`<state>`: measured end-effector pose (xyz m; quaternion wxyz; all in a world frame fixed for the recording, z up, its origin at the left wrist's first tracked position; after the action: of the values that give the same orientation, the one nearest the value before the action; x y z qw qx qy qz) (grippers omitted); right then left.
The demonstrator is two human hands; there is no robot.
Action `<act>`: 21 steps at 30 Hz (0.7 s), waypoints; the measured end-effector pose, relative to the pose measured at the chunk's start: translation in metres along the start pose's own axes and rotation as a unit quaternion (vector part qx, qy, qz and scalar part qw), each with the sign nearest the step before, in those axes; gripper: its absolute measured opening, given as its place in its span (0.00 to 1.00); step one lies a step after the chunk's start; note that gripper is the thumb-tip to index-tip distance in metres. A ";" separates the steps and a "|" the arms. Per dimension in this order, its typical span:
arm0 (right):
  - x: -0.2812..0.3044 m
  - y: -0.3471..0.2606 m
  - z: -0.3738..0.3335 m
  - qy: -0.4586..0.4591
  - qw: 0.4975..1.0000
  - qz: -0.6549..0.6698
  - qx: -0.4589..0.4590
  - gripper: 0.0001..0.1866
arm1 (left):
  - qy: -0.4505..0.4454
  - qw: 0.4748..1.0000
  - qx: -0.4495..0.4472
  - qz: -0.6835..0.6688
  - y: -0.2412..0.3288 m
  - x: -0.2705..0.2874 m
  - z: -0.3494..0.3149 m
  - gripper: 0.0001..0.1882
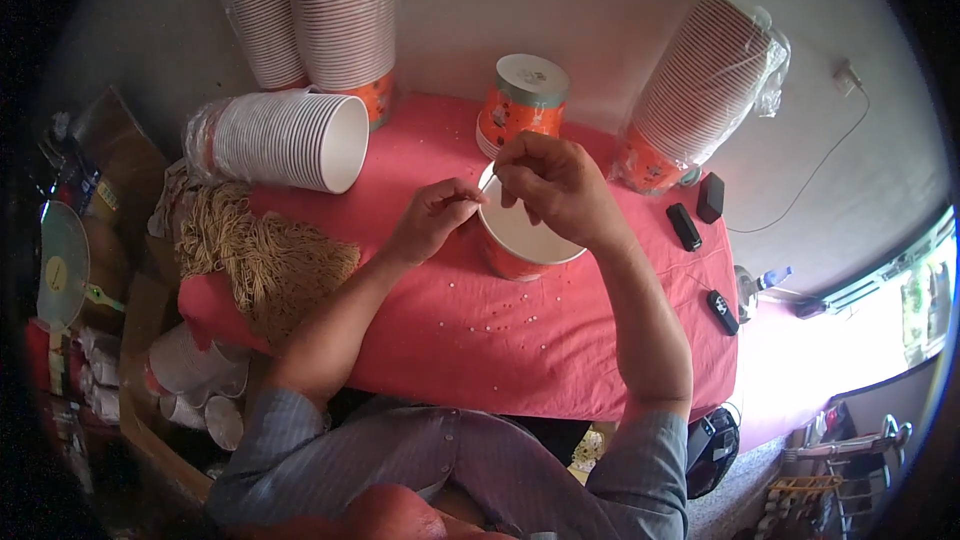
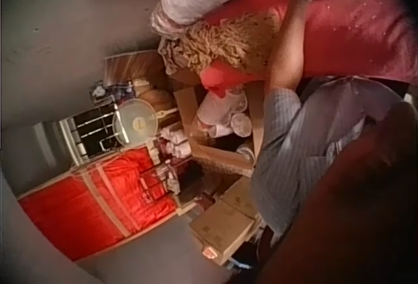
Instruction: Assembling paper bowls by attaching thin wire handles to them.
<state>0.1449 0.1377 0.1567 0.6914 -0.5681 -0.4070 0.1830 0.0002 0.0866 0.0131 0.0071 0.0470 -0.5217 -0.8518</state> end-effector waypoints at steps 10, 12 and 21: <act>-0.016 0.018 -0.091 0.028 0.941 -0.313 0.124 0.12 | -0.013 0.985 -0.087 0.150 0.014 0.005 0.001 0.11; -0.012 0.026 -0.098 0.085 0.911 -0.362 0.178 0.14 | -0.007 0.978 -0.114 0.172 0.024 0.007 0.003 0.11; 0.027 0.126 -0.072 0.131 0.849 -0.489 0.154 0.16 | 0.010 0.780 -0.377 0.499 0.090 -0.024 -0.006 0.13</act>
<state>0.2430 0.1473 0.0465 0.8172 -0.2003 -0.5044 -0.1941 0.0211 0.0422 0.0921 0.4536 -0.2174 -0.1093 -0.8573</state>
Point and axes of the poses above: each hand's wrist, its own z-axis towards the middle knuckle, its own x-axis out of the back of the hand, y = z × x, the point moved 9 cm from there along z, towards the middle knuckle, and after that the axes turned 9 degrees about -x, right-handed, at the moved point
